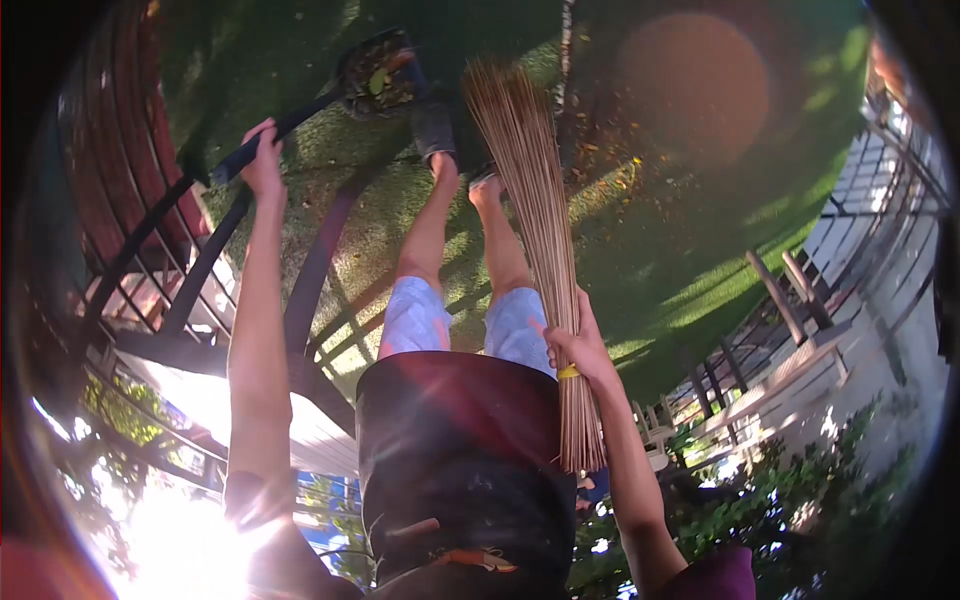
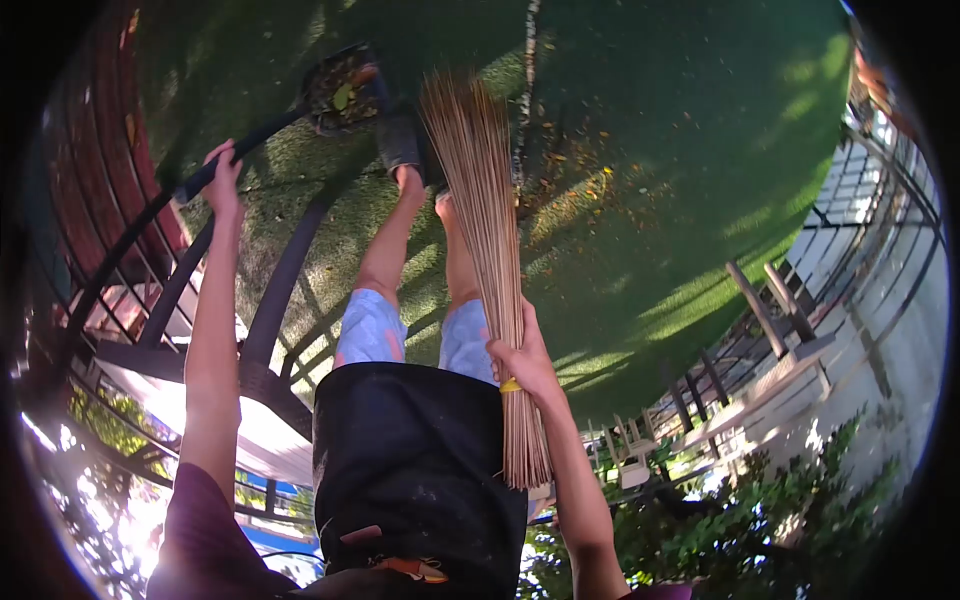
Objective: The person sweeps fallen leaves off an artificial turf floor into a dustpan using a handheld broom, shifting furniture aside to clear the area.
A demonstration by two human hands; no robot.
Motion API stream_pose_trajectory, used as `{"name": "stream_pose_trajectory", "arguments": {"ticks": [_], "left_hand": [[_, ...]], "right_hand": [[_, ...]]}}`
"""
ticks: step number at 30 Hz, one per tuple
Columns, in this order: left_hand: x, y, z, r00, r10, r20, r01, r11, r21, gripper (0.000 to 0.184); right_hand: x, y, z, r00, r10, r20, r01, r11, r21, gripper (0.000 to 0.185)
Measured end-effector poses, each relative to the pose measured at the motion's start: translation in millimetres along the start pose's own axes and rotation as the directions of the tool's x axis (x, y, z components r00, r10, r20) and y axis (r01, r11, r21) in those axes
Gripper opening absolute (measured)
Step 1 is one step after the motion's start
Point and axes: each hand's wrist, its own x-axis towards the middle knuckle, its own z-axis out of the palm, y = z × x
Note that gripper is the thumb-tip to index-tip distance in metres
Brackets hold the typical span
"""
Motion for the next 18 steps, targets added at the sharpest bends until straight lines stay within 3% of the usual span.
{"name": "stream_pose_trajectory", "arguments": {"ticks": [4,5,9,12,16,17,18], "left_hand": [[-5,25,11,0.998,-0.008,0.065,0.004,0.998,0.058,0.013],[-7,31,16,0.994,0.013,0.11,-0.02,0.998,0.066,0.013],[-7,55,56,0.949,0.05,0.31,-0.093,0.988,0.125,0.013],[-16,74,107,0.898,0.051,0.437,-0.14,0.975,0.174,0.013],[-40,98,191,0.797,0.058,0.601,-0.209,0.961,0.184,0.013],[-50,107,214,0.781,0.054,0.622,-0.227,0.953,0.203,0.013],[-56,112,239,0.762,0.055,0.645,-0.244,0.947,0.207,0.013]], "right_hand": [[4,28,-53,0.978,-0.012,-0.208,0.062,0.97,0.236,0.066],[8,39,-64,0.969,-0.012,-0.248,0.084,0.956,0.283,0.051],[26,96,-91,0.895,0.024,-0.445,0.194,0.878,0.437,0.041],[26,148,-97,0.884,0.081,-0.461,0.243,0.761,0.601,0.04],[18,228,-90,0.887,0.266,-0.377,0.212,0.492,0.845,0.018],[29,278,-93,0.911,0.304,-0.28,0.142,0.405,0.903,0.031],[26,292,-87,0.908,0.318,-0.272,0.148,0.363,0.92,0.029]]}}
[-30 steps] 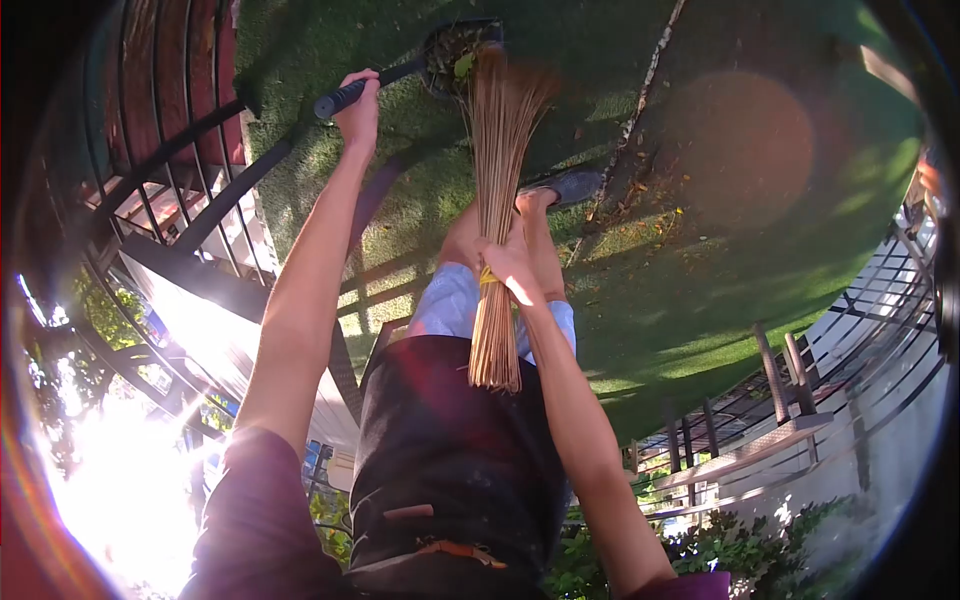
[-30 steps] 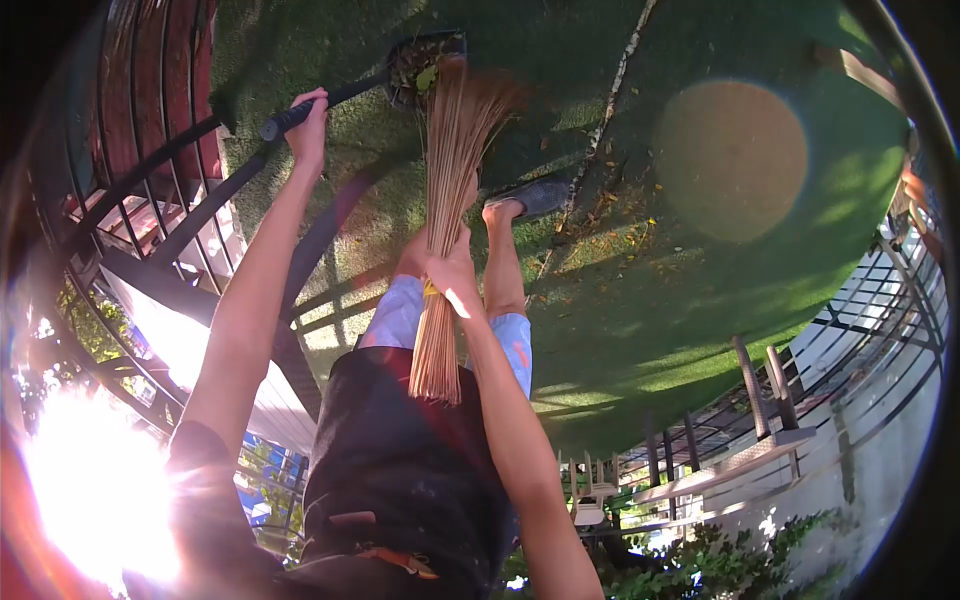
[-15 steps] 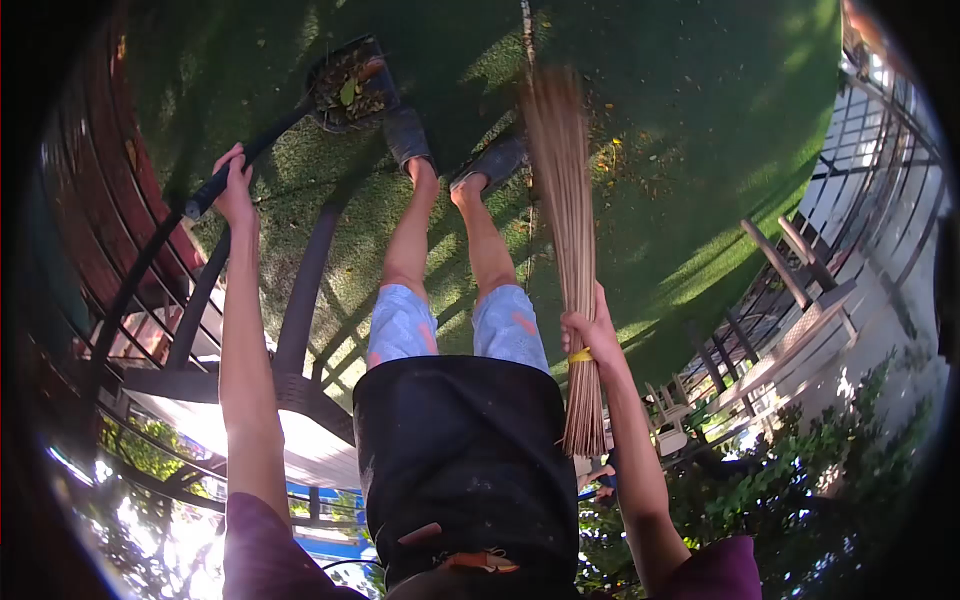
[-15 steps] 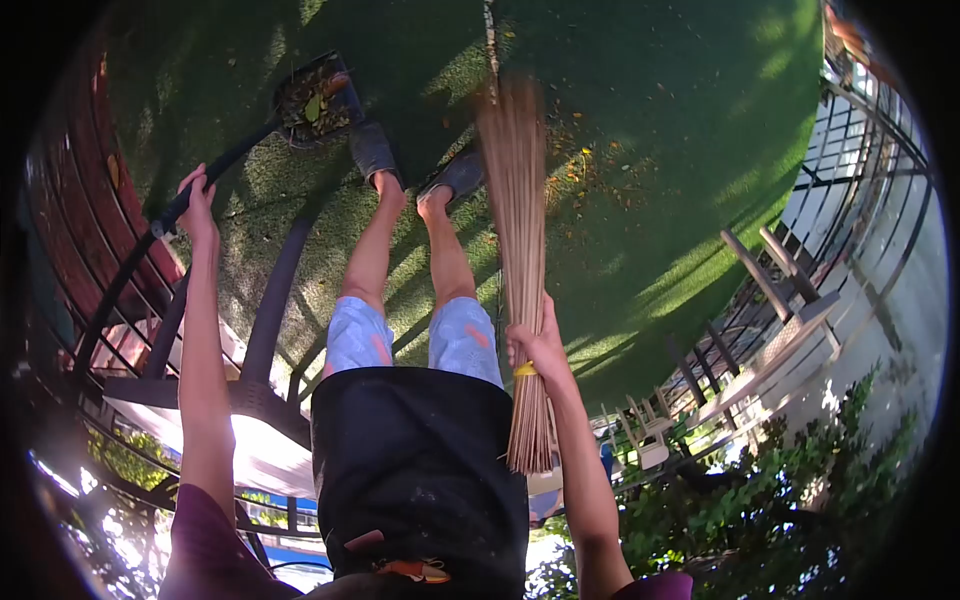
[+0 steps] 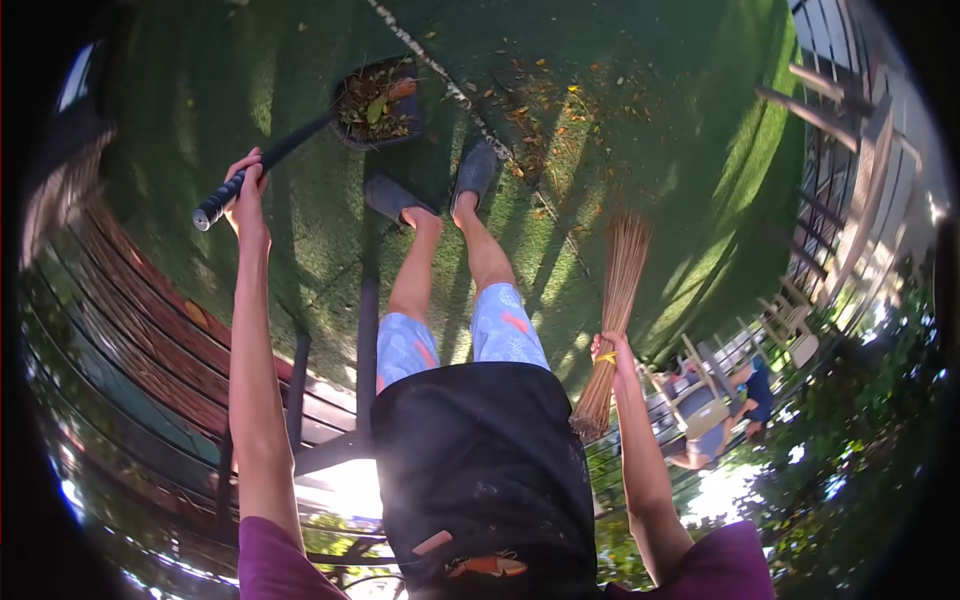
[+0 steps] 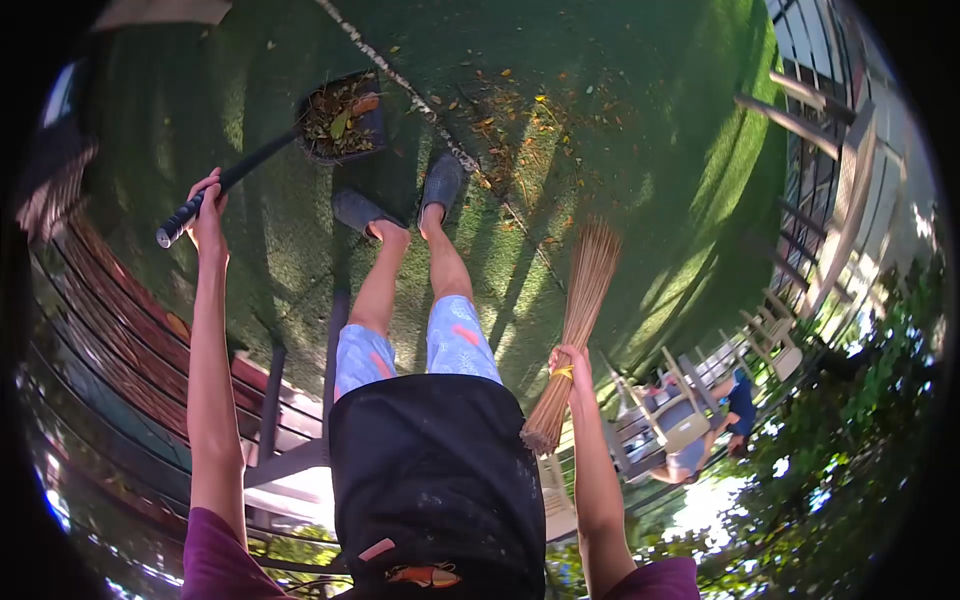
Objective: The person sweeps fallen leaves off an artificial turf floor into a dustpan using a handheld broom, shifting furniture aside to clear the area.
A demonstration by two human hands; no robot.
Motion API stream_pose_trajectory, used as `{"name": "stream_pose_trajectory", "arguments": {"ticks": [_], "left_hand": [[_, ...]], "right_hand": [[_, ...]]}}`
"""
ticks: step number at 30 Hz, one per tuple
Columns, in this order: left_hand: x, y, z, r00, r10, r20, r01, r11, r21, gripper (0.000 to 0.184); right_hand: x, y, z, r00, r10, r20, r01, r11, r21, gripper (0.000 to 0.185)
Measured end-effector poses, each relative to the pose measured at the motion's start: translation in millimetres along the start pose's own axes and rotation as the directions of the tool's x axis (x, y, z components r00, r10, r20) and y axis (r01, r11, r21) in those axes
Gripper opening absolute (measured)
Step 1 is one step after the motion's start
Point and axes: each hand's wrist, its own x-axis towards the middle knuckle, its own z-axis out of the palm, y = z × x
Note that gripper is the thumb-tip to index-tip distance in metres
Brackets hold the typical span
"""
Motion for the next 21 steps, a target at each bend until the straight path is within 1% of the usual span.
{"name": "stream_pose_trajectory", "arguments": {"ticks": [2,3,6,7,8,9,10,11,12,13,14,15,16,17,18,19,20,21], "left_hand": [[20,21,39,0.998,0.015,0.061,-0.018,0.999,0.041,0.014],[31,33,59,0.996,0.027,0.086,-0.031,0.999,0.038,0.014],[60,59,121,0.986,0.022,0.167,-0.029,0.999,0.041,0.015],[73,64,140,0.981,0.02,0.19,-0.027,0.999,0.037,0.015],[81,72,157,0.978,0.019,0.209,-0.027,0.999,0.035,0.015],[92,90,194,0.967,0.067,0.247,-0.091,0.992,0.089,0.015],[100,96,211,0.96,0.071,0.272,-0.1,0.99,0.096,0.015],[112,100,225,0.953,0.078,0.292,-0.112,0.989,0.1,0.014],[142,91,258,0.949,0.058,0.31,-0.102,0.987,0.127,0.014],[148,101,266,0.929,0.093,0.357,-0.149,0.979,0.135,0.016],[156,110,278,0.919,0.09,0.383,-0.159,0.975,0.153,0.015],[161,120,293,0.909,0.09,0.407,-0.169,0.972,0.162,0.015],[167,130,308,0.902,0.097,0.42,-0.179,0.97,0.161,0.014],[171,137,323,0.893,0.116,0.435,-0.206,0.964,0.167,0.014],[178,142,336,0.887,0.104,0.449,-0.198,0.965,0.169,0.015],[198,126,370,0.876,0.072,0.477,-0.191,0.96,0.206,0.015],[197,136,377,0.861,0.079,0.503,-0.212,0.954,0.212,0.015],[204,138,387,0.844,0.1,0.527,-0.238,0.95,0.201,0.015]], "right_hand": [[-2,26,-12,0.999,0.038,-0.024,-0.036,0.995,0.091,0.024],[0,37,-16,0.999,0.026,-0.027,-0.025,0.999,0.02,0.013],[23,58,-4,0.993,0.114,-0.021,-0.11,0.984,0.138,0.012],[21,44,27,0.999,0.038,0.001,-0.038,0.999,0.04,0.015],[50,49,37,0.99,0.035,0.139,-0.034,0.999,-0.016,0.021],[55,17,111,0.991,0.055,0.121,-0.06,0.998,0.035,0.025],[72,12,150,0.976,0.013,0.217,-0.031,0.996,0.078,0.023],[67,-15,206,0.982,0.035,0.188,-0.061,0.989,0.133,0.018],[114,-21,254,0.942,0.066,0.33,-0.132,0.974,0.183,0.014],[95,-44,294,0.917,0.024,0.399,-0.133,0.96,0.248,0.014],[65,-72,323,0.953,-0.044,0.299,-0.029,0.972,0.233,0.018],[58,-76,342,0.959,-0.014,0.284,-0.037,0.985,0.171,0.028],[23,-93,342,0.958,-0.073,0.276,-0.01,0.957,0.29,0.031],[9,-93,335,0.955,-0.093,0.28,-0.016,0.932,0.363,0.033],[-1,-88,323,0.954,-0.102,0.281,-0.032,0.9,0.434,0.034],[15,-89,309,0.958,0.042,0.283,-0.165,0.889,0.428,0.036],[4,-71,280,0.941,0.146,0.306,-0.272,0.864,0.424,0.037],[-5,-63,266,0.933,0.201,0.297,-0.331,0.803,0.496,0.044]]}}
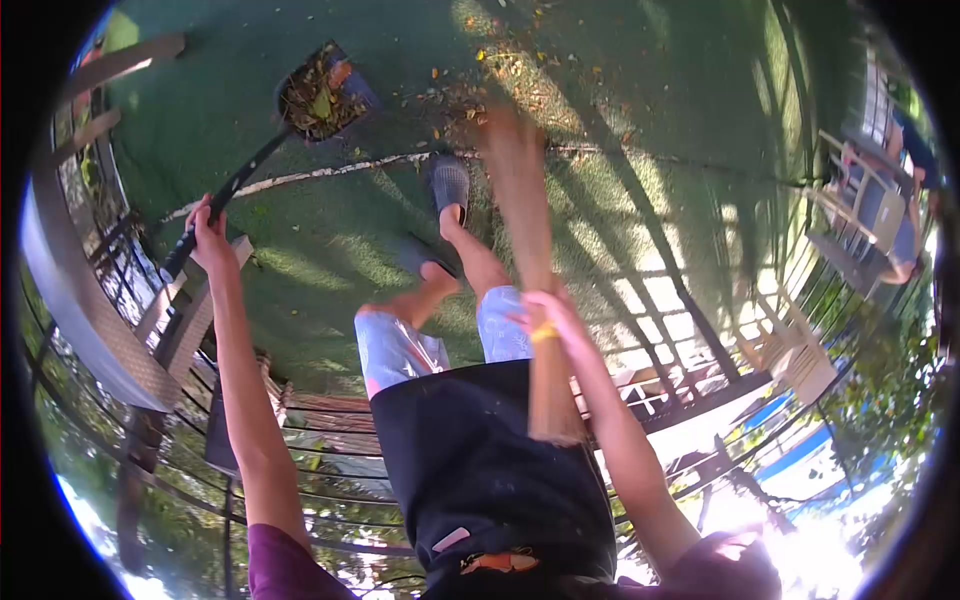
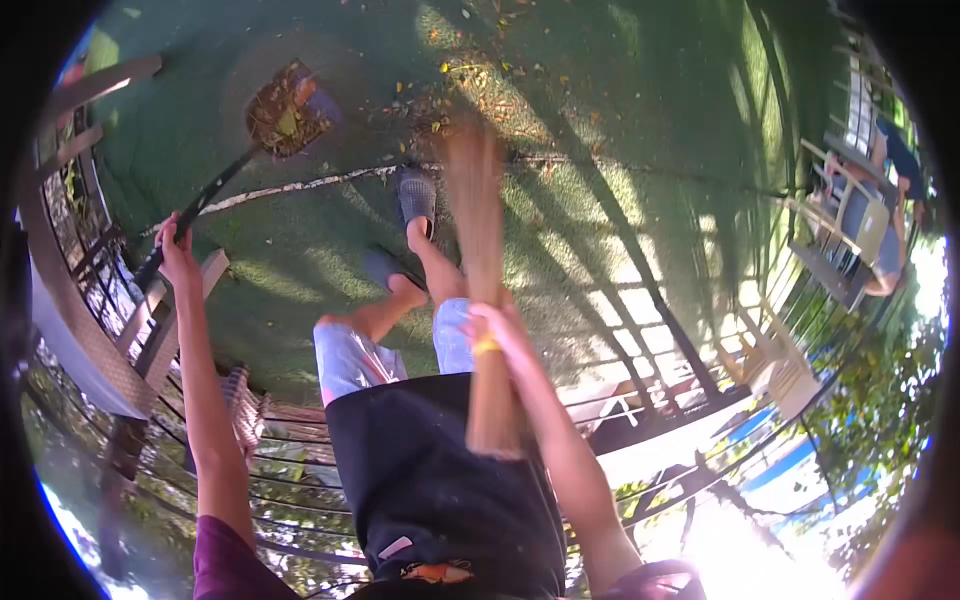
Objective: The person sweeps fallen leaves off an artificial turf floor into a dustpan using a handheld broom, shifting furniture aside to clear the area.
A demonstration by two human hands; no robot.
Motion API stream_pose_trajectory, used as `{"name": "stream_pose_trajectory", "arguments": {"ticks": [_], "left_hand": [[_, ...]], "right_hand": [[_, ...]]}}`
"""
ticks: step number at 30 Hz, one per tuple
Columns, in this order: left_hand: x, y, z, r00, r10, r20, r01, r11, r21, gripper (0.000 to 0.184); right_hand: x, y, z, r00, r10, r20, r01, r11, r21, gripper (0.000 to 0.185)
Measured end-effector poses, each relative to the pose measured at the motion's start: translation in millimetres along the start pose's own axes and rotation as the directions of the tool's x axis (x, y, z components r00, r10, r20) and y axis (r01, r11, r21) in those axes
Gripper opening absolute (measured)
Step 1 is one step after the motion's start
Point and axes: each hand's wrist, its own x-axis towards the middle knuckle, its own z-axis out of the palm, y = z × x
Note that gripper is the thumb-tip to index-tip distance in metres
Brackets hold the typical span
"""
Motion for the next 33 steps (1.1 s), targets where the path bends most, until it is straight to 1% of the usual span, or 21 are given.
{"name": "stream_pose_trajectory", "arguments": {"ticks": [1,3,5,7,9,10,12,14,15,16,18,19,21,23,25,27,28,30,31,32,33], "left_hand": [[4,3,5,1.0,0.006,-0.002,-0.006,1.0,0.017,0.013],[14,15,21,1.0,0.025,0.005,-0.025,0.998,0.054,0.011],[30,22,40,0.999,0.026,0.043,-0.03,0.995,0.095,0.012],[63,5,74,0.997,0.018,0.079,-0.03,0.989,0.145,0.013],[70,12,93,0.993,0.006,0.119,-0.02,0.993,0.114,0.013],[72,17,105,0.99,0.002,0.14,-0.016,0.995,0.098,0.013],[76,26,129,0.983,-0.005,0.186,-0.014,0.995,0.103,0.014],[94,11,166,0.972,-0.042,0.232,0.017,0.994,0.112,0.014],[96,14,177,0.966,-0.044,0.255,0.008,0.99,0.14,0.014],[99,15,188,0.96,-0.048,0.275,0.001,0.986,0.169,0.014],[94,22,206,0.94,-0.048,0.337,-0.02,0.98,0.198,0.014],[96,23,208,0.923,-0.026,0.384,-0.062,0.974,0.216,0.014],[123,3,230,0.876,0.005,0.482,-0.134,0.963,0.234,0.014],[130,-1,235,0.81,0.031,0.585,-0.163,0.971,0.175,0.013],[137,0,245,0.798,0.032,0.602,-0.201,0.956,0.216,0.012],[146,-3,245,0.754,0.047,0.655,-0.215,0.96,0.178,0.012],[153,-6,247,0.727,0.102,0.679,-0.292,0.941,0.171,0.01],[147,1,250,0.758,0.058,0.649,-0.254,0.944,0.213,0.011],[151,-3,250,0.754,0.07,0.654,-0.258,0.946,0.197,0.012],[159,-12,249,0.712,0.139,0.689,-0.33,0.931,0.154,0.011],[158,-9,250,0.723,0.115,0.681,-0.297,0.942,0.157,0.01]], "right_hand": [[-10,-1,-13,0.999,0.037,-0.029,-0.035,0.995,0.089,0.054],[-44,3,-61,0.993,-0.097,-0.066,0.108,0.977,0.181,0.057],[-40,21,-123,0.977,-0.042,-0.207,0.082,0.978,0.19,0.06],[-15,20,-158,0.958,-0.054,-0.283,0.116,0.972,0.207,0.046],[-3,13,-156,0.955,-0.12,-0.271,0.18,0.961,0.211,0.013],[24,13,-152,0.944,-0.064,-0.324,0.169,0.936,0.307,0.015],[76,6,-116,0.954,-0.078,-0.288,0.173,0.931,0.322,0.015],[113,-19,-28,0.964,-0.218,-0.15,0.237,0.964,0.118,0.027],[125,-19,18,0.978,-0.199,-0.059,0.206,0.962,0.179,0.036],[119,-19,71,0.961,-0.256,-0.109,0.272,0.946,0.175,0.044],[96,-19,147,0.99,-0.129,-0.063,0.139,0.97,0.197,0.062],[85,-11,167,0.976,-0.217,0.028,0.205,0.953,0.225,0.073],[68,-8,193,0.961,-0.275,-0.01,0.271,0.943,0.194,0.072],[35,19,193,0.966,-0.19,-0.178,0.243,0.902,0.358,0.06],[3,47,185,0.928,-0.23,-0.293,0.343,0.832,0.436,0.053],[5,55,185,0.869,-0.253,-0.425,0.453,0.752,0.479,0.05],[25,57,184,0.858,-0.214,-0.468,0.451,0.75,0.483,0.044],[63,42,185,0.838,-0.127,-0.531,0.42,0.772,0.478,0.029],[89,26,191,0.858,-0.13,-0.497,0.417,0.743,0.524,0.025],[121,15,196,0.9,-0.194,-0.39,0.393,0.75,0.532,0.025],[140,-5,209,0.909,-0.318,-0.269,0.413,0.77,0.486,0.028]]}}
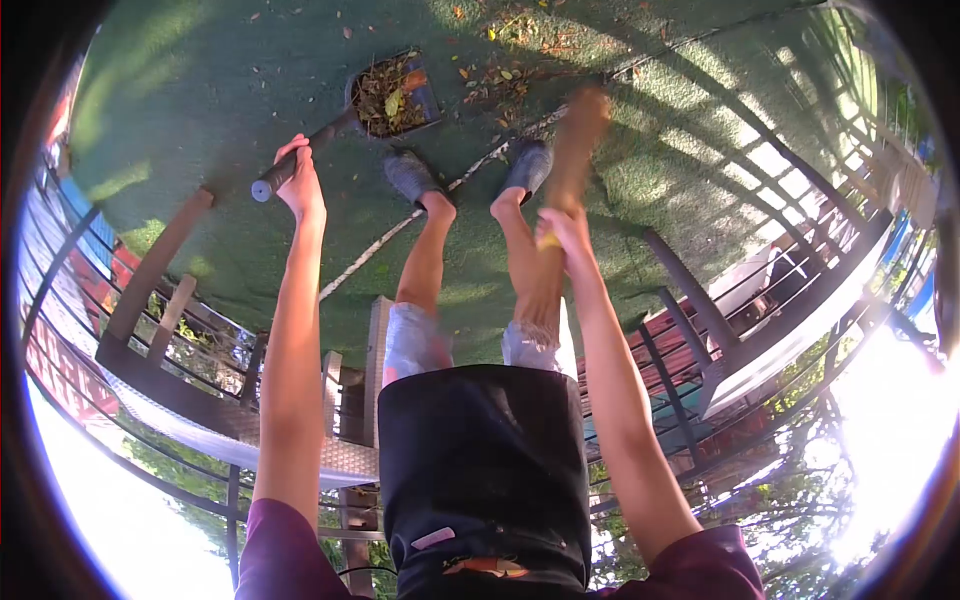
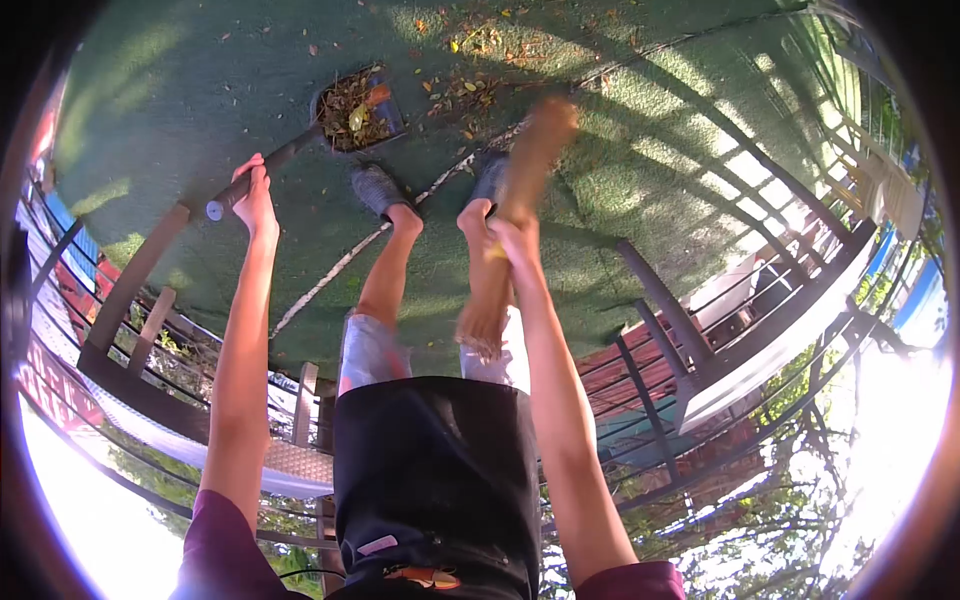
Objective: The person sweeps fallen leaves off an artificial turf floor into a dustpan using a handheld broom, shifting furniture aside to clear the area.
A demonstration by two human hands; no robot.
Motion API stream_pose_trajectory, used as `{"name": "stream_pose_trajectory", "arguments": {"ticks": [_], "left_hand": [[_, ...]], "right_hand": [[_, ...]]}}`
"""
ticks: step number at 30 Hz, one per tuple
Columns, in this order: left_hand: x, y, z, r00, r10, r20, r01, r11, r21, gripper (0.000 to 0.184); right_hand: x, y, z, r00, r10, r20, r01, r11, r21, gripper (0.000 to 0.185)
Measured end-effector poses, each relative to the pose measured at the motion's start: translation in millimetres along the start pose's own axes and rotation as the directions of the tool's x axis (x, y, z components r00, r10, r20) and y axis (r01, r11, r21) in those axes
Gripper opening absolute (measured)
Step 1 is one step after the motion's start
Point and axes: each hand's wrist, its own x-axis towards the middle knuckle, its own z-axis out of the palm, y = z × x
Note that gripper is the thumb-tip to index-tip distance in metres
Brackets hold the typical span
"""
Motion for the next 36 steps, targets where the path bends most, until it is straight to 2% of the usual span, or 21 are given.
{"name": "stream_pose_trajectory", "arguments": {"ticks": [1,2,5,9,11,14,15,17,19,21,22,23,25,27,28,29,30,31,32,34,36], "left_hand": [[-2,7,3,0.999,-0.032,-0.006,0.032,0.999,-0.018,0.01],[-6,9,3,0.998,-0.069,-0.011,0.068,0.997,-0.035,0.009],[-1,-2,-5,0.999,-0.034,0.024,0.035,0.999,-0.036,0.01],[1,1,1,1.0,-0.004,0.023,0.004,1.0,0.01,0.009],[-1,1,1,1.0,0.002,0.015,-0.002,1.0,0.01,0.007],[0,7,1,0.997,-0.078,-0.01,0.079,0.995,0.054,0.005],[0,11,2,0.992,-0.118,-0.034,0.12,0.989,0.086,0.004],[2,4,0,0.998,-0.064,-0.002,0.064,0.997,0.035,0.004],[4,-1,-4,0.999,-0.041,0.011,0.041,0.999,0.006,0.003],[2,-3,-4,0.999,-0.001,0.043,-0.003,0.997,0.076,0.003],[0,-3,-4,0.998,0.019,0.062,-0.025,0.993,0.111,0.005],[-2,-3,-4,0.997,0.028,0.073,-0.035,0.994,0.099,0.005],[-2,-11,-9,0.997,0.028,0.068,-0.036,0.992,0.124,0.004],[-4,-10,-5,0.999,0.012,0.049,-0.017,0.994,0.108,0.004],[-8,-4,-3,1.0,-0.009,0.029,0.007,0.997,0.083,0.005],[-13,0,-1,0.999,-0.034,0.013,0.033,0.998,0.058,0.005],[-12,-1,-2,1.0,0.003,0.026,-0.005,0.997,0.078,0.006],[-12,0,-2,0.999,-0.03,0.023,0.028,0.996,0.079,0.006],[-11,1,-2,0.998,-0.061,0.017,0.059,0.995,0.077,0.006],[-2,-11,-13,0.995,-0.042,0.095,0.039,0.998,0.042,0.005],[2,-7,-15,0.994,-0.073,0.084,0.068,0.996,0.062,0.006]], "right_hand": [[13,-1,30,0.985,-0.02,0.17,0.029,0.999,-0.046,0.031],[17,2,68,0.996,0.017,0.082,-0.015,1.0,-0.019,0.04],[-2,-15,140,0.993,-0.035,0.111,0.028,0.998,0.063,0.059],[-31,-19,142,0.993,-0.017,0.114,0.009,0.997,0.071,0.08],[-68,-27,115,0.985,-0.018,0.174,0.015,1.0,0.018,0.065],[-119,-36,68,0.982,0.021,0.185,-0.003,0.995,-0.097,0.078],[-132,-34,51,0.984,0.019,0.178,-0.012,0.999,-0.04,0.075],[-143,-36,12,0.998,-0.021,0.065,0.029,0.991,-0.131,0.077],[-135,-36,-26,0.995,-0.094,-0.037,0.087,0.982,-0.17,0.053],[-84,-9,-76,0.992,-0.121,-0.023,0.118,0.988,-0.1,0.045],[-72,-24,-65,0.976,-0.049,-0.212,0.024,0.993,-0.119,0.043],[-62,-43,-44,0.958,-0.066,-0.278,0.038,0.994,-0.106,0.041],[0,-27,-38,0.986,0.046,-0.158,-0.049,0.999,-0.019,0.043],[26,-16,-3,0.998,-0.008,0.068,0.02,0.985,-0.169,0.046],[3,-26,34,1.0,0.001,-0.011,-0.002,0.993,-0.115,0.055],[19,-1,43,0.993,-0.03,0.118,0.047,0.99,-0.136,0.066],[4,-4,60,0.995,0.022,0.097,-0.004,0.983,-0.183,0.071],[-13,-13,70,0.994,0.047,0.1,-0.02,0.968,-0.25,0.062],[-14,-1,71,0.987,0.044,0.155,0.007,0.948,-0.318,0.079],[-37,-8,66,0.973,0.036,0.228,0.052,0.929,-0.368,0.088],[-54,-16,53,0.959,0.047,0.279,0.069,0.918,-0.391,0.084]]}}
